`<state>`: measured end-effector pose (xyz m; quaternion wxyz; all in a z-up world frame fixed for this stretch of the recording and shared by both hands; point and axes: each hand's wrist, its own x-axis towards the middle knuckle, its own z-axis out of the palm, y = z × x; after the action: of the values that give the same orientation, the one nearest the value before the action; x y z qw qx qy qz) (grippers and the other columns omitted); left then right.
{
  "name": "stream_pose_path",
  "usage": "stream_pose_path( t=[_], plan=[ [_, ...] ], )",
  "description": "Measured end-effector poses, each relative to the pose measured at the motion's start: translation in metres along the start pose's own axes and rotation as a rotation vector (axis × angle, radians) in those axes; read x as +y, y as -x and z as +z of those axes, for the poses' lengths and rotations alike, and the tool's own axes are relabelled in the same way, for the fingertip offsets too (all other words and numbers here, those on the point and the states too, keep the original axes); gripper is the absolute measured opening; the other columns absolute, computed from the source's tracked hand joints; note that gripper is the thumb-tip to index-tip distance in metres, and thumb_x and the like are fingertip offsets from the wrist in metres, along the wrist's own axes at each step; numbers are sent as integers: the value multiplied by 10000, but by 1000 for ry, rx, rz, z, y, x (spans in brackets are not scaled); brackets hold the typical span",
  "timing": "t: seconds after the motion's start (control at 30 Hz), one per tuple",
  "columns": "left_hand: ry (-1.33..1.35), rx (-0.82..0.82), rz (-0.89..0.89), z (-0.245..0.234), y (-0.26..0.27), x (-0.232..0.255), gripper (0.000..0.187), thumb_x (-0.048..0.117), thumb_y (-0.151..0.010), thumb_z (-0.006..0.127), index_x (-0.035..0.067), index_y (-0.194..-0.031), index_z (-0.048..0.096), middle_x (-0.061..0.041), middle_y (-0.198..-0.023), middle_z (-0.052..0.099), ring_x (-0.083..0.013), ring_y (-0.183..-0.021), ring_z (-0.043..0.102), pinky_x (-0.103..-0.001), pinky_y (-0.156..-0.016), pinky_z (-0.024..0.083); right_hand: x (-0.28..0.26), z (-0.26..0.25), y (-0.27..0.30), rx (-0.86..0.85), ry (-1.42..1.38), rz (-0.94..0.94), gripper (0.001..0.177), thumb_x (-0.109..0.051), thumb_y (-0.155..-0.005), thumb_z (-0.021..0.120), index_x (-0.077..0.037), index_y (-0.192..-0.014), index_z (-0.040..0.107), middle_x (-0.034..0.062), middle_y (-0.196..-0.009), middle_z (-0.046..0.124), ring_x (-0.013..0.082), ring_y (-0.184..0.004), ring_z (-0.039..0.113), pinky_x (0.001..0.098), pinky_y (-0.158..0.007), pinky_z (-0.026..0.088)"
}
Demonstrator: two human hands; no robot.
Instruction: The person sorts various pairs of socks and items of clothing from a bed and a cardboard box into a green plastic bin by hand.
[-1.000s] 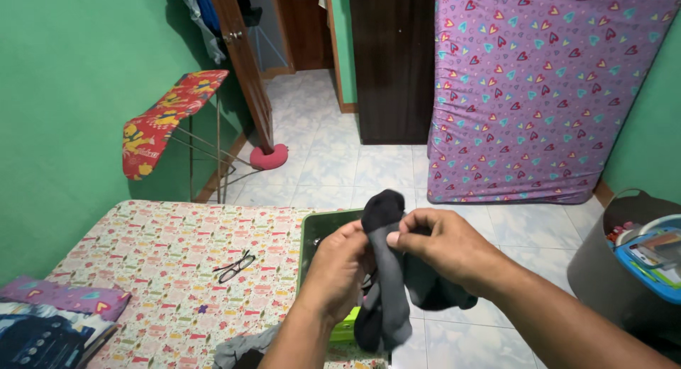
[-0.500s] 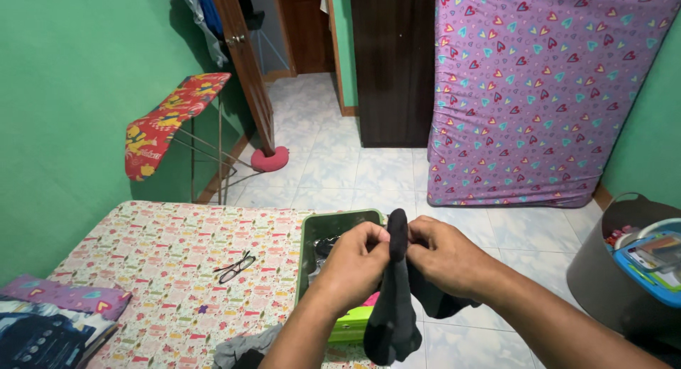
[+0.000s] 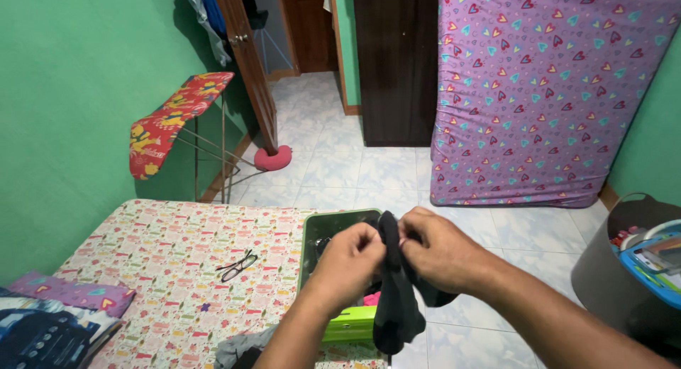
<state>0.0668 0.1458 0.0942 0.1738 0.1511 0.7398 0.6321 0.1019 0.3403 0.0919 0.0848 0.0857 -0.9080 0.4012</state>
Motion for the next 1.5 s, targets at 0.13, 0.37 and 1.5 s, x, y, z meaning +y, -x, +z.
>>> stream_pose_path(
  t=[0.13,0.37,1.5],
  plan=[
    [393,53,44,-26,-7,-13,76,110,-847,577,91,-806,637,20,-812,612,-78,-769,609,-306,-755,565,16,-18,-6,83,-62,238,145,-175,-909,602,-55,-977,649,45,-847,639,154,-789,614,350,-712,526],
    [567,-97,-50,-20,7,-9,115,198,-884,645,97,-936,630,-1,-871,606,-119,-797,598,-332,-757,514,-7,-24,-12,13,-71,377,183,-194,-924,579,-49,-986,673,83,-826,691,165,-781,630,363,-714,530],
    [606,28,-117,24,-7,-2,343,226,-869,749,6,-1124,685,-97,-914,744,-184,-759,702,-335,-703,584,-12,-58,4,-38,-451,510,176,-199,-901,620,-40,-910,694,60,-801,667,158,-722,592,328,-677,495]
  ],
)
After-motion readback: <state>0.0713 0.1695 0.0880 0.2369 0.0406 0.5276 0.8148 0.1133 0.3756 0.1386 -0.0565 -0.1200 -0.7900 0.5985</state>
